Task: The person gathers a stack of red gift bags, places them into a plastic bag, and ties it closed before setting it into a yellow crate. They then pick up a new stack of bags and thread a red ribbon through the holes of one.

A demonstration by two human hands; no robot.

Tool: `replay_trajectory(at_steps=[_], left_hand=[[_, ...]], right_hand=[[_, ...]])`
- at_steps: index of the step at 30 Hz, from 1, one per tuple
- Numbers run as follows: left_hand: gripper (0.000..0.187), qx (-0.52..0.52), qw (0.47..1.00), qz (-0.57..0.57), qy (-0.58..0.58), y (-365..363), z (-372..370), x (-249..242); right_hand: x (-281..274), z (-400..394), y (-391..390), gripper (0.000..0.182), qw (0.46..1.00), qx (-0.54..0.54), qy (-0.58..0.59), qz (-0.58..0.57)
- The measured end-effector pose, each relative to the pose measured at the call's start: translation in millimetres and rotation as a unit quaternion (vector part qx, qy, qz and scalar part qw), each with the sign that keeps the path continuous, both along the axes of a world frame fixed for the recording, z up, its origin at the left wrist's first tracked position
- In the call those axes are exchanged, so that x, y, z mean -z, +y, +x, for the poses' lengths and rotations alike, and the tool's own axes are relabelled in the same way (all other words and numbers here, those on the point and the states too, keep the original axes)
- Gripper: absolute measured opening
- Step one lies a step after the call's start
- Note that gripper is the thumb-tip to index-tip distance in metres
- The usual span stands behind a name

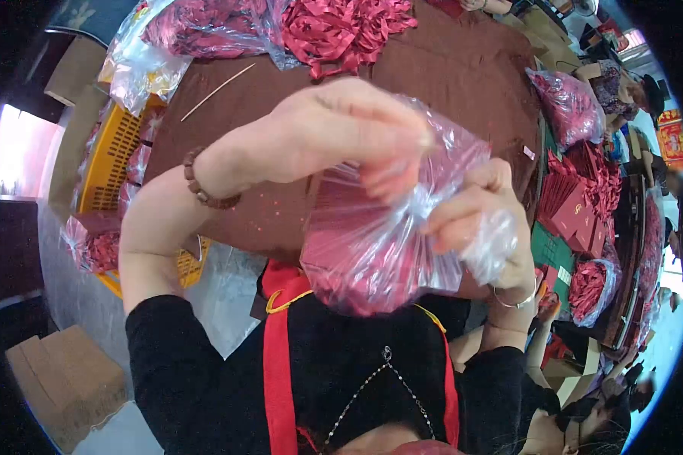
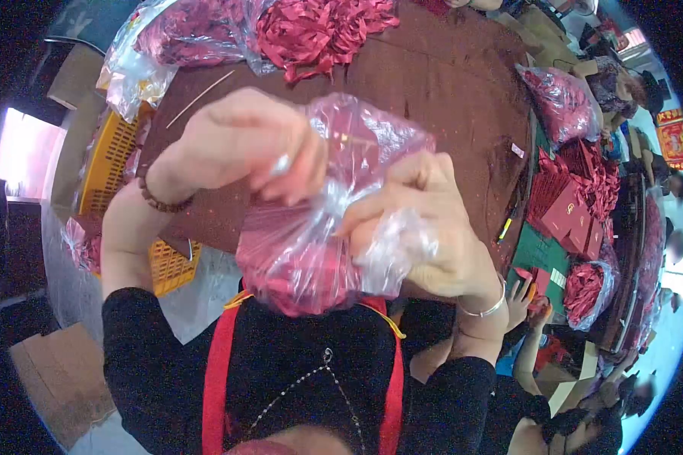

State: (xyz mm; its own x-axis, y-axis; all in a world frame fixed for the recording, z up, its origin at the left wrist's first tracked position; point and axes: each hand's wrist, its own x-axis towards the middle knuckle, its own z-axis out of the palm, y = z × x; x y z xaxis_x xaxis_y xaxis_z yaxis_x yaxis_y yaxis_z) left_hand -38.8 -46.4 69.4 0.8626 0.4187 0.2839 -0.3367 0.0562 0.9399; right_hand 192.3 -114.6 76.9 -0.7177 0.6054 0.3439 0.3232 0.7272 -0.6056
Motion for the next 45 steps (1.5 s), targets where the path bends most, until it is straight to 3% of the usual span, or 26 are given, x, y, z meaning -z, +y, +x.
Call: replay_trajectory(at_steps=[2,4,5,13,16,19,20,22,23,25,26,28,30,31,34,37,41,42,44,45], left_hand=[[0.04,0.092,0.988,0.103,0.076,-1,-5,0],[0.037,0.13,0.943,0.304,0.034,-2,3,3],[0.037,0.131,0.936,0.326,0.014,-4,6,-1],[0.036,0.184,0.933,0.301,0.072,5,4,11],[0.035,0.199,0.948,0.243,0.05,9,6,20],[0.035,0.129,0.943,0.307,-0.016,1,13,32],[0.035,0.131,0.944,0.303,-0.019,-3,14,38],[0.035,0.012,0.937,0.345,-0.059,-11,14,48],[0.034,-0.04,0.92,0.382,-0.084,-17,14,52],[0.032,-0.059,0.914,0.396,-0.065,-24,10,57],[0.031,-0.074,0.908,0.407,-0.067,-23,10,57],[0.031,-0.08,0.915,0.386,-0.083,-22,10,62],[0.031,-0.09,0.912,0.392,-0.078,-24,10,60],[0.031,-0.095,0.914,0.388,-0.075,-25,10,62],[0.03,-0.109,0.917,0.378,-0.071,-25,5,64],[0.028,-0.121,0.917,0.374,-0.067,-26,0,66],[0.029,-0.067,0.931,0.355,-0.056,-22,-4,60],[0.031,-0.067,0.948,0.303,-0.07,-25,-4,56],[0.032,-0.128,0.919,0.363,-0.081,-30,-6,56],[0.033,-0.189,0.863,0.465,-0.058,-32,-10,54]], right_hand=[[4,3,-6,0.02,0.999,-0.021,-0.026,-0.001],[13,7,-11,0.024,0.999,-0.019,-0.005,-0.033],[17,8,-14,0.029,0.998,-0.001,0.022,-0.053],[44,20,-36,0.033,0.998,0.051,-0.023,-0.003],[55,28,-39,0.033,0.996,0.06,0.027,-0.064],[61,35,-42,0.034,0.989,0.085,0.057,-0.103],[60,35,-40,0.028,0.991,0.086,0.067,-0.077],[52,27,-43,0.02,0.983,0.174,0.009,0.056],[47,26,-40,0.016,0.951,0.221,-0.066,0.207],[42,29,-50,0.019,0.901,0.251,-0.173,0.308],[35,28,-50,0.019,0.907,0.228,-0.192,0.298],[22,26,-47,0.019,0.957,0.165,-0.166,0.172],[17,11,-43,0.02,0.99,0.108,-0.072,0.054],[19,4,-40,0.02,0.994,0.11,-0.01,0.001],[33,6,-24,0.025,0.996,-0.028,-0.082,-0.023],[24,-4,-12,0.032,0.991,-0.075,0.01,-0.113],[24,-21,-26,0.034,0.969,0.1,0.103,-0.199],[24,-21,-28,0.034,0.97,0.102,0.104,-0.196],[25,-19,-32,0.018,0.963,0.148,0.078,-0.21],[29,-17,-31,0.013,0.962,0.157,0.097,-0.204]])
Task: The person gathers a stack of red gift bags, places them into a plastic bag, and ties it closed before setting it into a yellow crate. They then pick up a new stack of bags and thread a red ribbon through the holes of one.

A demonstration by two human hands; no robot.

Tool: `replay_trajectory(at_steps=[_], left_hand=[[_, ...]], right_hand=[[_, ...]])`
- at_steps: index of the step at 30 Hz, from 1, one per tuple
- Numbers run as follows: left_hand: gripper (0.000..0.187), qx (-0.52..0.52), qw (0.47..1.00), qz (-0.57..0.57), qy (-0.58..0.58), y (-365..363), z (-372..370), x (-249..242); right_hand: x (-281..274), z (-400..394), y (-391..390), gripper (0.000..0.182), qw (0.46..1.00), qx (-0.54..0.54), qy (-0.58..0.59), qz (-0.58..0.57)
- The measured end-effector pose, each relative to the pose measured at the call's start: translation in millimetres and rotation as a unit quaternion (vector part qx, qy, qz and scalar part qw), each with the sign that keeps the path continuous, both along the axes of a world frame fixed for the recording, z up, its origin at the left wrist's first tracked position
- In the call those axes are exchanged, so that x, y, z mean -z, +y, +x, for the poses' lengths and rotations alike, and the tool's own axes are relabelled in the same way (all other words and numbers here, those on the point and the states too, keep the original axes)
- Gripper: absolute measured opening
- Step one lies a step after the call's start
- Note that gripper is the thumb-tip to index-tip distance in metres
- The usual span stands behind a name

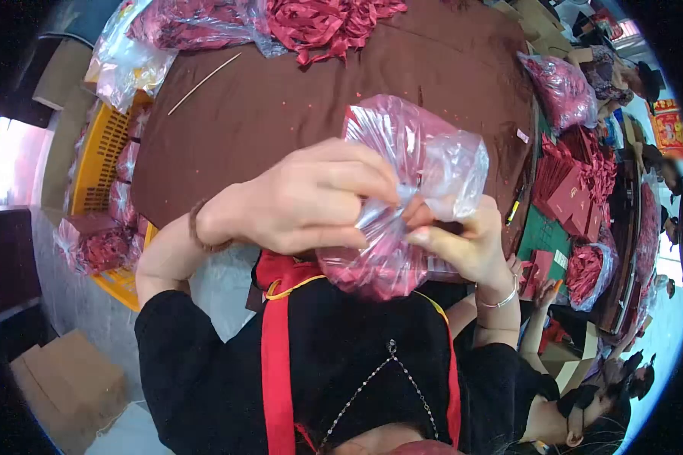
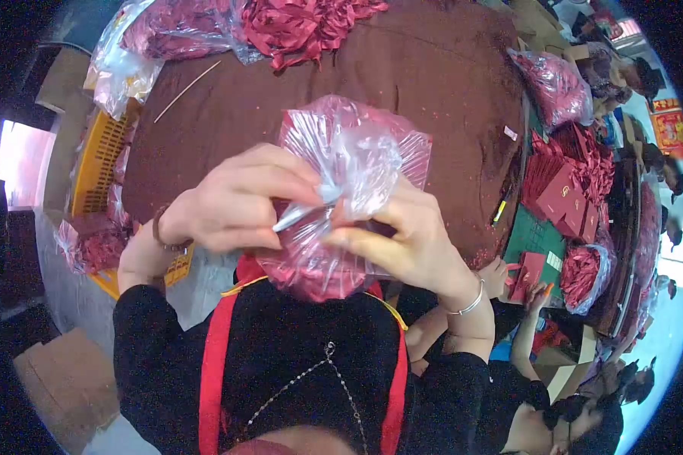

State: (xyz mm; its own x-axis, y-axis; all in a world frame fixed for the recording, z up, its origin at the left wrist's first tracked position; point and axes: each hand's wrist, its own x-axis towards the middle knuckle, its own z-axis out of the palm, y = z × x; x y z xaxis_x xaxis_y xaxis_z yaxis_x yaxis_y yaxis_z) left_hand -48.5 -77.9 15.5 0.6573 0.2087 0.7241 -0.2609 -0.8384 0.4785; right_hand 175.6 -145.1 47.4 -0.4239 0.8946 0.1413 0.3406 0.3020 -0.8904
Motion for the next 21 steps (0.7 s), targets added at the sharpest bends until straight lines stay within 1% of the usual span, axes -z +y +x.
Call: replay_trajectory(at_steps=[2,3,5,6,7,9,11,12,13,14,15,16,17,19,20,21], left_hand=[[0.033,-0.12,0.981,0.151,0.013,-9,-3,-15],[0.033,-0.164,0.968,0.188,0.003,-14,-2,-18],[0.026,-0.192,0.959,0.209,0.014,-24,-4,-32],[0.032,-0.225,0.944,0.239,-0.015,-26,1,-32],[0.032,-0.223,0.944,0.243,-0.014,-28,2,-33],[0.026,-0.219,0.951,0.217,-0.025,-31,5,-35],[0.025,-0.207,0.959,0.192,-0.026,-34,11,-35],[0.025,-0.195,0.965,0.176,-0.024,-35,14,-36],[0.025,-0.18,0.971,0.159,-0.01,-37,15,-37],[0.025,-0.177,0.971,0.162,-0.009,-38,19,-38],[0.028,-0.182,0.973,0.139,-0.016,-39,25,-39],[0.031,-0.188,0.975,0.114,-0.023,-41,31,-40],[0.029,-0.168,0.982,0.091,0.003,-42,35,-41],[0.027,-0.152,0.985,0.086,-0.001,-43,50,-37],[0.03,-0.136,0.983,0.109,0.049,-36,49,-38],[0.035,-0.089,0.99,0.044,0.097,-25,45,-43]], right_hand=[[1,1,-1,0.013,1.0,-0.001,-0.003,0.017],[1,1,-2,0.013,0.999,-0.007,-0.009,0.031],[1,0,-5,0.012,1.0,0.001,-0.009,0.02],[1,1,-5,0.015,1.0,0.011,-0.009,0.007],[2,1,-6,0.018,1.0,0.02,-0.009,-0.005],[1,0,-4,0.021,1.0,0.013,-0.006,0.008],[-8,-4,-2,0.02,1.0,0.02,-0.02,0.012],[-5,-3,-3,0.027,0.999,0.018,-0.013,0.036],[-4,-2,-2,0.027,0.999,0.021,-0.012,0.037],[-4,-1,-1,0.026,0.996,-0.004,-0.045,0.081],[-3,0,0,0.026,0.989,-0.029,-0.078,0.124],[4,-2,-2,0.026,0.994,-0.016,-0.03,0.107],[4,-3,-4,0.026,0.994,-0.014,-0.029,0.107],[4,-5,-5,0.027,0.99,-0.011,-0.026,0.135],[8,-3,-7,0.024,0.992,-0.007,-0.01,0.126],[6,-2,-6,0.022,0.989,-0.01,-0.036,0.144]])
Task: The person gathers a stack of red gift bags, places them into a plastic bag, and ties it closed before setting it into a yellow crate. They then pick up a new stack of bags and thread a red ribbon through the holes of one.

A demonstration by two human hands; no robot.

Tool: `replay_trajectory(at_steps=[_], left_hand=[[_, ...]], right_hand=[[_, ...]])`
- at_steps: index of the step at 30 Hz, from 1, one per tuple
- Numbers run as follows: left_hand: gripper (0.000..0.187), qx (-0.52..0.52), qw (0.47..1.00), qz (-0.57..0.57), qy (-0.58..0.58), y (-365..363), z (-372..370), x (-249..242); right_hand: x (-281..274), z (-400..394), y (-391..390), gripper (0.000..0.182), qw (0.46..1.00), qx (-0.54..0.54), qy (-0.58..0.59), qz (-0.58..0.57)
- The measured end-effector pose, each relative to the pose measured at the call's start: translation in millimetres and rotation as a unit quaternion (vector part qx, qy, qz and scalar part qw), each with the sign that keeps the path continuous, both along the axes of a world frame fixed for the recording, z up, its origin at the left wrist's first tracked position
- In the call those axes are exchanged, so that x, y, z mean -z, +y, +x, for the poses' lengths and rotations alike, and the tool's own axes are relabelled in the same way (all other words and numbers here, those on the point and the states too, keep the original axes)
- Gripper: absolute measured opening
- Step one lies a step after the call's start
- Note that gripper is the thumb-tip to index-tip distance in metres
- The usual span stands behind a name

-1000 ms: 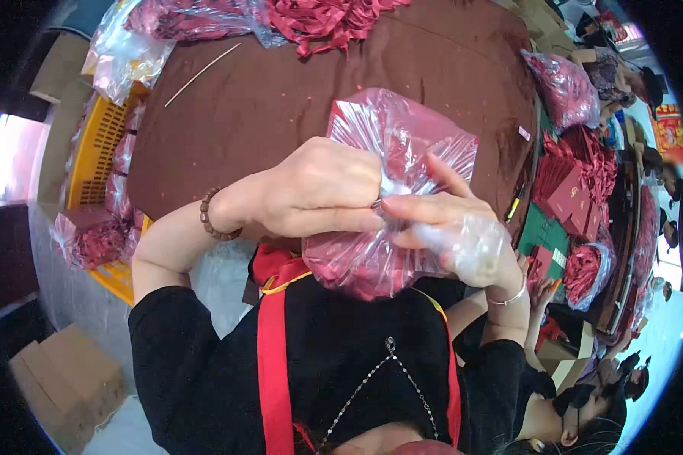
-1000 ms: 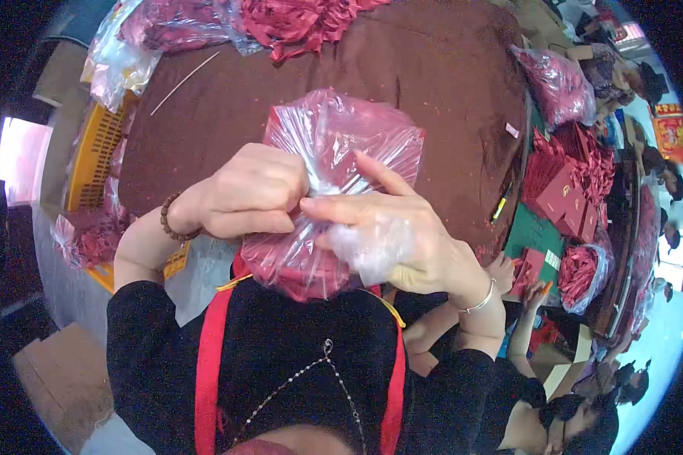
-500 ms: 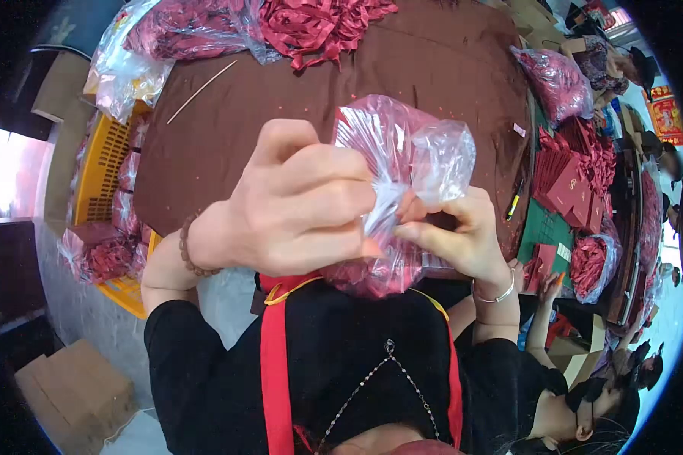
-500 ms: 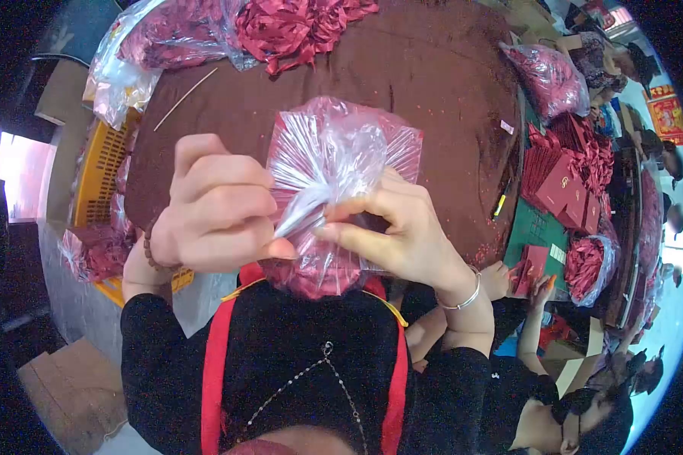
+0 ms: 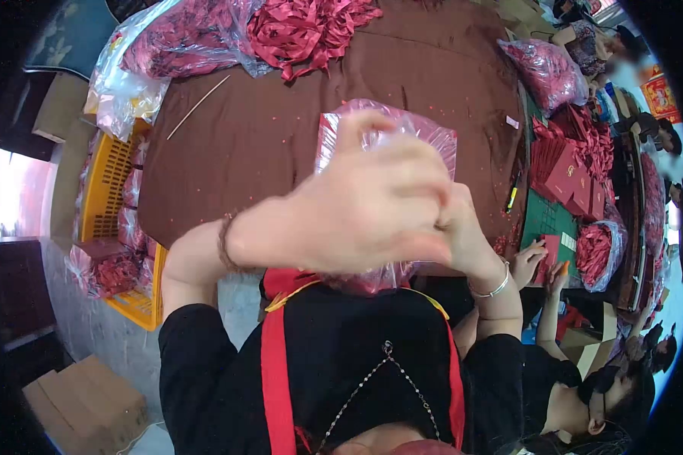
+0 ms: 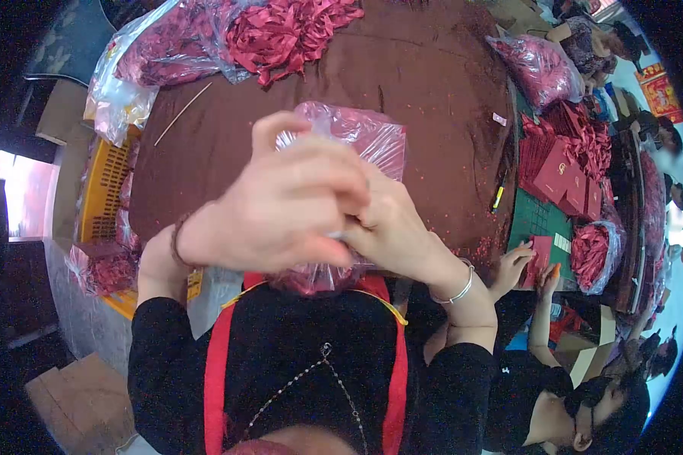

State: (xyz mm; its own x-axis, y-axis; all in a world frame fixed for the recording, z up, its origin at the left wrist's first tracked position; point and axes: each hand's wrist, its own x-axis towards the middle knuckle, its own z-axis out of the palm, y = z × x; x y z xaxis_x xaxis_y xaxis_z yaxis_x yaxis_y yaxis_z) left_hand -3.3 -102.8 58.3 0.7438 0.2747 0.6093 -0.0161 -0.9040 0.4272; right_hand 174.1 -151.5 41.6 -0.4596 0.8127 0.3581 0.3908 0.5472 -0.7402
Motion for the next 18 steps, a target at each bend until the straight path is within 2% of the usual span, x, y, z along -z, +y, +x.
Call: replay_trajectory(at_steps=[1,2,4,5,7,8,9,11,13,15,18], left_hand=[[0.043,0.039,0.996,-0.073,0.042,11,-4,-8],[0.058,0.073,0.96,-0.269,-0.038,16,-8,-9],[0.059,0.012,0.991,-0.134,-0.011,26,-7,-9],[0.046,0.014,0.999,-0.034,0.03,29,-3,-1],[0.031,-0.009,0.995,0.016,0.096,27,-2,3],[0.02,-0.03,0.994,0.018,0.106,26,-5,2],[0.02,-0.031,0.994,0.019,0.106,26,-6,4],[0.016,-0.053,0.998,-0.017,0.028,25,-7,16],[0.012,-0.048,0.999,0.007,-0.019,25,-8,19],[0.009,-0.091,0.985,-0.138,0.04,14,-18,15],[0.008,-0.111,0.976,-0.184,0.023,-1,-28,14]], right_hand=[[-3,1,1,0.02,0.999,0.0,-0.026,0.018],[-8,-1,0,0.017,0.998,0.006,-0.039,-0.038],[1,1,2,0.016,0.999,0.002,-0.035,-0.005],[4,2,3,0.016,0.999,-0.006,-0.034,0.028],[7,2,5,0.015,0.999,-0.011,-0.022,0.03],[7,1,6,0.014,0.999,-0.013,-0.009,0.031],[7,1,7,0.013,0.999,-0.014,0.003,0.032],[4,0,8,0.013,0.998,-0.02,-0.014,0.056],[2,-2,9,0.014,0.995,-0.023,-0.035,0.085],[5,-4,7,0.012,0.997,-0.014,-0.011,0.074],[6,-6,3,0.011,0.998,0.034,0.054,-0.017]])
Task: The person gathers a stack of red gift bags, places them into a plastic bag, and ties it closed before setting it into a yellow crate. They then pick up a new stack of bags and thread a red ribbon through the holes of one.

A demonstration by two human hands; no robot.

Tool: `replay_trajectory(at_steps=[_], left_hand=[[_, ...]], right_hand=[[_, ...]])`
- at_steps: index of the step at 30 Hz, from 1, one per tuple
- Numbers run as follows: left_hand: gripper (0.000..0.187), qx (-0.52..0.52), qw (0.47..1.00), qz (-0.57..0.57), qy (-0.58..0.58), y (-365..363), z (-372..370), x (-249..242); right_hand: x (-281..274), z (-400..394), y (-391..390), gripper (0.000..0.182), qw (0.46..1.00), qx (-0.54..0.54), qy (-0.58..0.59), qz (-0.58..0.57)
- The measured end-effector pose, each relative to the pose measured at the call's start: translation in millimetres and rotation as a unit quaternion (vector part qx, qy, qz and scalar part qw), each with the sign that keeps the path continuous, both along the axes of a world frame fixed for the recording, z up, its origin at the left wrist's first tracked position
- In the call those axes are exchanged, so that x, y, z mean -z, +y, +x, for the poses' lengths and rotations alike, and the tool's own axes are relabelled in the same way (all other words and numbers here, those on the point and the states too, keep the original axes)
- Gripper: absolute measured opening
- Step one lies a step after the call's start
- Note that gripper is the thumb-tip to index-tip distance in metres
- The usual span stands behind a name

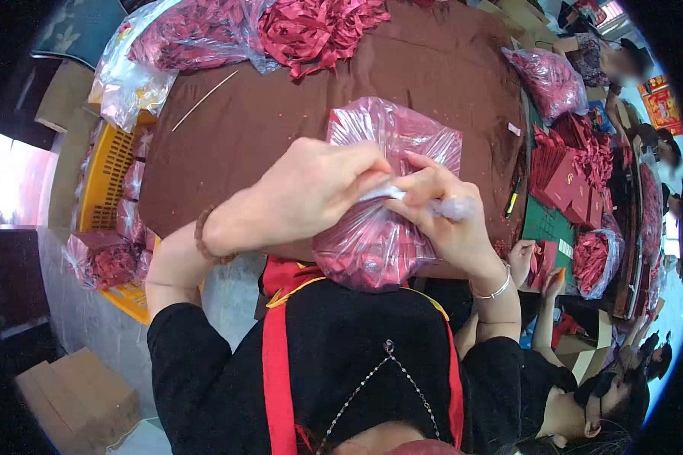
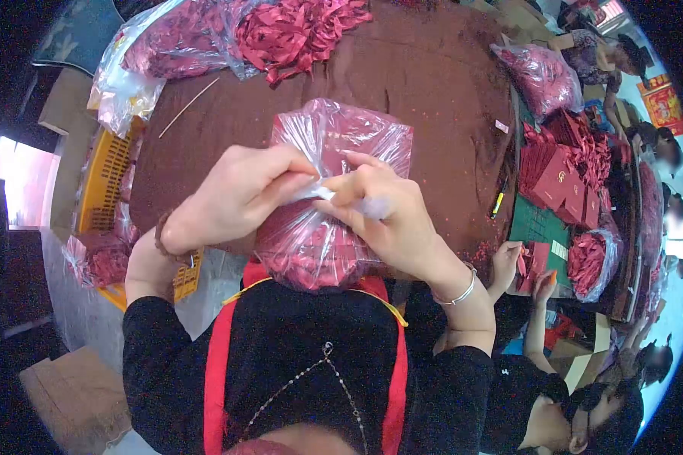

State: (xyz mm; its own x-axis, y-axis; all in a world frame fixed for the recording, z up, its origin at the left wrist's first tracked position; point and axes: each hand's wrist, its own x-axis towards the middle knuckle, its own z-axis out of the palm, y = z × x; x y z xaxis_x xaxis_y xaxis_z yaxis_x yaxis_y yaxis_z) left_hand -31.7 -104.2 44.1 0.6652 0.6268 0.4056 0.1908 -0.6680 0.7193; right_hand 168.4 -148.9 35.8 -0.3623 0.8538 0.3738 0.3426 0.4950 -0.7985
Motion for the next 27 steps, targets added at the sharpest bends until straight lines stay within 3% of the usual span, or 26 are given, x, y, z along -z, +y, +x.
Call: replay_trajectory(at_steps=[3,4,7,11,13,15,18,21,23,27], left_hand=[[0.009,-0.017,0.999,-0.015,0.027,-19,-6,2],[0.009,-0.02,0.997,0.073,-0.025,-21,-3,10],[0.009,-0.015,0.987,0.158,-0.018,-29,-4,11],[0.012,0.011,0.989,0.145,0.027,-23,-6,10],[0.011,0.032,0.989,0.1,0.107,-15,-14,-5],[0.014,-0.043,0.99,0.128,0.031,-2,-8,-6],[0.017,0.027,0.988,0.149,0.043,5,5,7],[0.013,0.03,0.986,0.161,0.033,14,9,17],[0.01,0.031,0.985,0.165,0.039,14,11,20],[0.01,0.013,0.982,0.188,0.017,12,15,24]], right_hand=[[-7,3,1,0.013,0.996,-0.024,0.033,-0.073],[-5,4,0,0.014,0.994,-0.03,0.046,-0.097],[-7,5,-1,0.014,0.987,-0.051,0.079,-0.133],[-5,6,-3,0.017,0.983,-0.037,0.102,-0.148],[-6,6,-3,0.018,0.984,-0.028,0.104,-0.141],[-4,9,-2,0.017,0.99,-0.037,0.077,-0.115],[-5,8,-1,0.015,0.993,-0.04,0.044,-0.099],[-6,10,3,0.015,0.996,-0.055,0.015,-0.076],[-9,7,6,0.018,0.983,-0.027,-0.116,0.139],[-10,-3,10,0.017,0.91,0.042,-0.225,0.344]])
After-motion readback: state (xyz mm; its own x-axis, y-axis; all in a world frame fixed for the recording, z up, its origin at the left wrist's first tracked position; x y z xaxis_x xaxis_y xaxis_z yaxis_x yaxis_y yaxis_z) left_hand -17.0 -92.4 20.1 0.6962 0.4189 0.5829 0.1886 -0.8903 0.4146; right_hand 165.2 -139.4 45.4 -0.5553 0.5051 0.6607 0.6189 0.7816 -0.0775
